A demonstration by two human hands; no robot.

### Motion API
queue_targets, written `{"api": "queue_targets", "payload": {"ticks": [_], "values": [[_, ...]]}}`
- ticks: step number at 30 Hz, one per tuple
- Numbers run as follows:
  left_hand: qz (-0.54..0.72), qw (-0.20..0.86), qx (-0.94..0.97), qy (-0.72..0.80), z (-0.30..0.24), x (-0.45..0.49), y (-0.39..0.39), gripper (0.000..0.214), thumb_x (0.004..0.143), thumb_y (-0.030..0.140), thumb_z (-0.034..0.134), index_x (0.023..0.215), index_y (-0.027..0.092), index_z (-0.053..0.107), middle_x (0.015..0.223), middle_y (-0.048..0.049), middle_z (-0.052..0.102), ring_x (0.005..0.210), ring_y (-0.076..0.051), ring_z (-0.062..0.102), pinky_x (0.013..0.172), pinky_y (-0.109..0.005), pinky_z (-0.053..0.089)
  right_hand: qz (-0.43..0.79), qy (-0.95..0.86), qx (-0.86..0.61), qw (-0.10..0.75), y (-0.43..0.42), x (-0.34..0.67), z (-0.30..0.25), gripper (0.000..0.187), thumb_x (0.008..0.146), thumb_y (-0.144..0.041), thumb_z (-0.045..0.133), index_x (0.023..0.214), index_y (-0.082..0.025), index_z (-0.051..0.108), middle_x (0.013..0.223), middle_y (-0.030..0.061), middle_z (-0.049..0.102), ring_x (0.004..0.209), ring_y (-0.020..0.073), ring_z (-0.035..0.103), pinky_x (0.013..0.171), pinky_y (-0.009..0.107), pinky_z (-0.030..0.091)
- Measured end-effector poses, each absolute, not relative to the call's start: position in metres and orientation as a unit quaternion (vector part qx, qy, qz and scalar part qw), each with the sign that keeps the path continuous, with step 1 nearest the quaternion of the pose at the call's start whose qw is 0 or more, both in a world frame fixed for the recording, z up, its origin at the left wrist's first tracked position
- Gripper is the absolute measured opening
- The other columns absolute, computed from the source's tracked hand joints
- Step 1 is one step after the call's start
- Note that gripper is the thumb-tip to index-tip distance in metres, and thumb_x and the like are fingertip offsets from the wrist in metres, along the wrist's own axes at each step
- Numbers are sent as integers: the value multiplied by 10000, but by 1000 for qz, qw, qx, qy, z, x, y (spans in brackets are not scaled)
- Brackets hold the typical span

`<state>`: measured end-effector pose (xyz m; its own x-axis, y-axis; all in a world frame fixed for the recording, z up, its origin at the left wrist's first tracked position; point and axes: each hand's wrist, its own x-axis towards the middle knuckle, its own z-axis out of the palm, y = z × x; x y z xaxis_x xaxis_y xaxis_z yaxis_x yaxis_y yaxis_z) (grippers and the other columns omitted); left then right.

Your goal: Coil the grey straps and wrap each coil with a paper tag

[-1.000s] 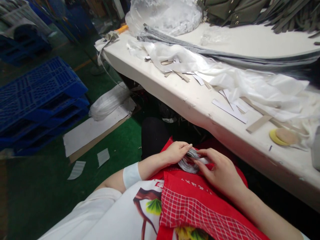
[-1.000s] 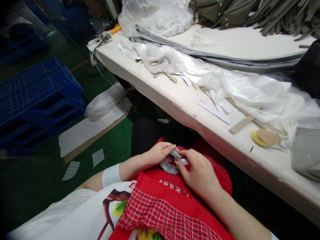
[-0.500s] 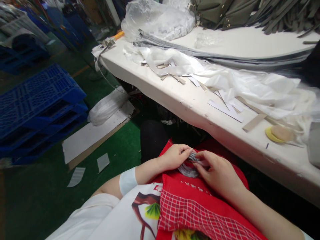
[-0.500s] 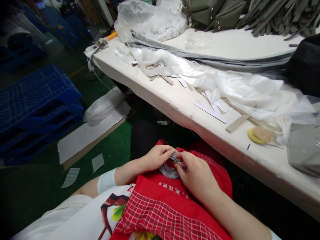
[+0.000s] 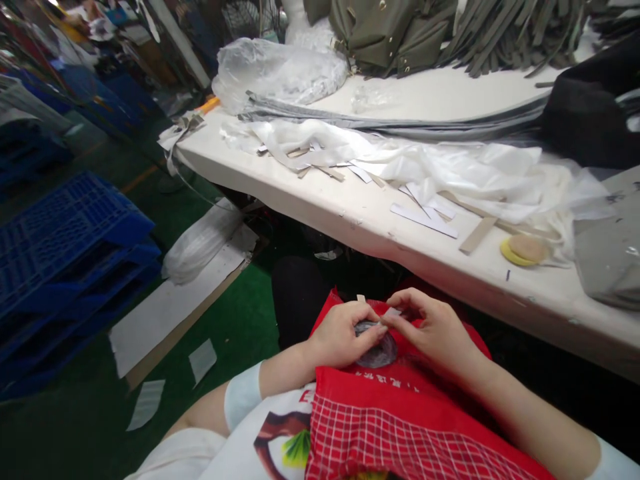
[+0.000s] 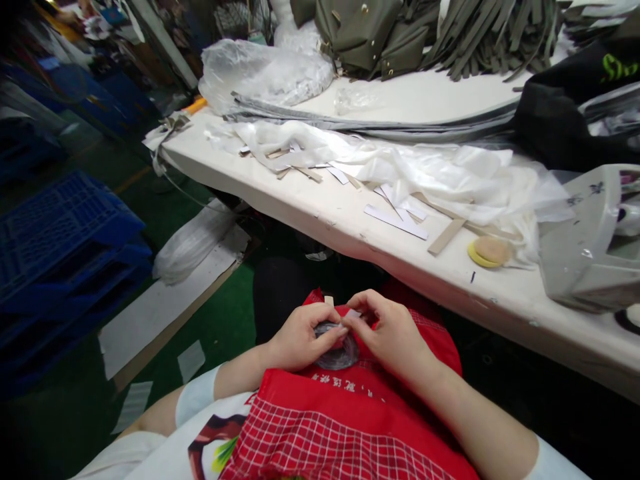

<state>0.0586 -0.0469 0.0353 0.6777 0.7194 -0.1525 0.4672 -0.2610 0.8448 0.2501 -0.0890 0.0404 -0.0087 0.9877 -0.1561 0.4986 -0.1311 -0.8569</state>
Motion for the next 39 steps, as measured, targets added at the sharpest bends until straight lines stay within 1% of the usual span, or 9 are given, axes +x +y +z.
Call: {"api": "queue_targets", "payload": {"ticks": [3, 6, 9, 12, 18, 21, 28, 35, 39], "values": [[140, 472, 791, 362, 34, 60, -49, 210, 884, 326, 552, 822, 150, 648, 768, -25, 656, 698, -128, 570, 660, -229, 425, 421, -569, -642, 293, -77, 257, 31, 322, 890, -461, 489, 840, -204, 675, 828, 41, 707, 775, 192, 635, 737, 307, 473], [160, 459, 810, 327, 36, 63, -50, 201, 898, 289, 525, 822, 146, 644, 787, -35, 648, 739, -134, 574, 710, -237, 441, 551, -533, -576, 285, -66, 256, 15, 494, 893, -568, 414, 796, -179, 703, 851, 69, 704, 829, 218, 618, 811, 347, 445], [181, 448, 827, 288, 37, 65, -51, 200, 909, 243, 490, 867, 142, 657, 864, -60, 636, 810, -143, 583, 756, -244, 458, 703, -386, -498, 330, -64, 247, 0, 469, 771, -618, 591, 700, -159, 659, 690, 30, 639, 645, 156, 546, 665, 298, 426], [197, 444, 830, 275, 36, 67, -54, 186, 901, 221, 490, 860, 146, 656, 881, -64, 625, 833, -145, 585, 782, -250, 472, 755, -246, -483, 369, -69, 240, -8, 388, 639, -498, 781, 702, -149, 624, 620, -20, 571, 549, 94, 459, 559, 242, 351], [210, 412, 811, 358, 31, 68, -62, 198, 898, 273, 528, 836, 157, 676, 1004, -80, 557, 895, -144, 588, 822, -254, 478, 716, -258, -508, 403, -77, 240, -12, 411, 630, -513, 780, 677, -144, 604, 604, -28, 549, 529, 79, 421, 510, 225, 319], [197, 423, 776, 425, 27, 66, -59, 214, 903, 311, 528, 849, 177, 685, 1117, -79, 512, 984, -153, 580, 866, -261, 461, 641, -313, -558, 425, -81, 239, -12, 394, 672, -531, 730, 696, -149, 634, 639, -11, 591, 572, 103, 468, 556, 242, 384], [148, 526, 698, 463, 17, 75, -47, 260, 888, 335, 543, 739, 152, 652, 760, -17, 616, 719, -128, 572, 689, -232, 437, 541, -406, -618, 400, -87, 240, -10, 368, 797, -508, 605, 842, -163, 724, 797, 49, 707, 749, 195, 610, 713, 301, 490], [164, 534, 667, 493, 16, 81, -49, 235, 850, 324, 574, 720, 140, 642, 720, -18, 630, 678, -125, 569, 641, -221, 415, 620, -444, -550, 341, -79, 261, 4, 400, 810, -509, 578, 895, -152, 737, 864, 74, 735, 831, 235, 658, 792, 348, 512], [176, 524, 670, 496, 13, 78, -54, 182, 854, 342, 580, 849, 160, 572, 823, -16, 640, 743, -132, 584, 683, -233, 433, 618, -454, -561, 311, -76, 262, 5, 341, 764, -459, 662, 850, -139, 739, 827, 64, 737, 764, 207, 645, 737, 313, 497]]}}
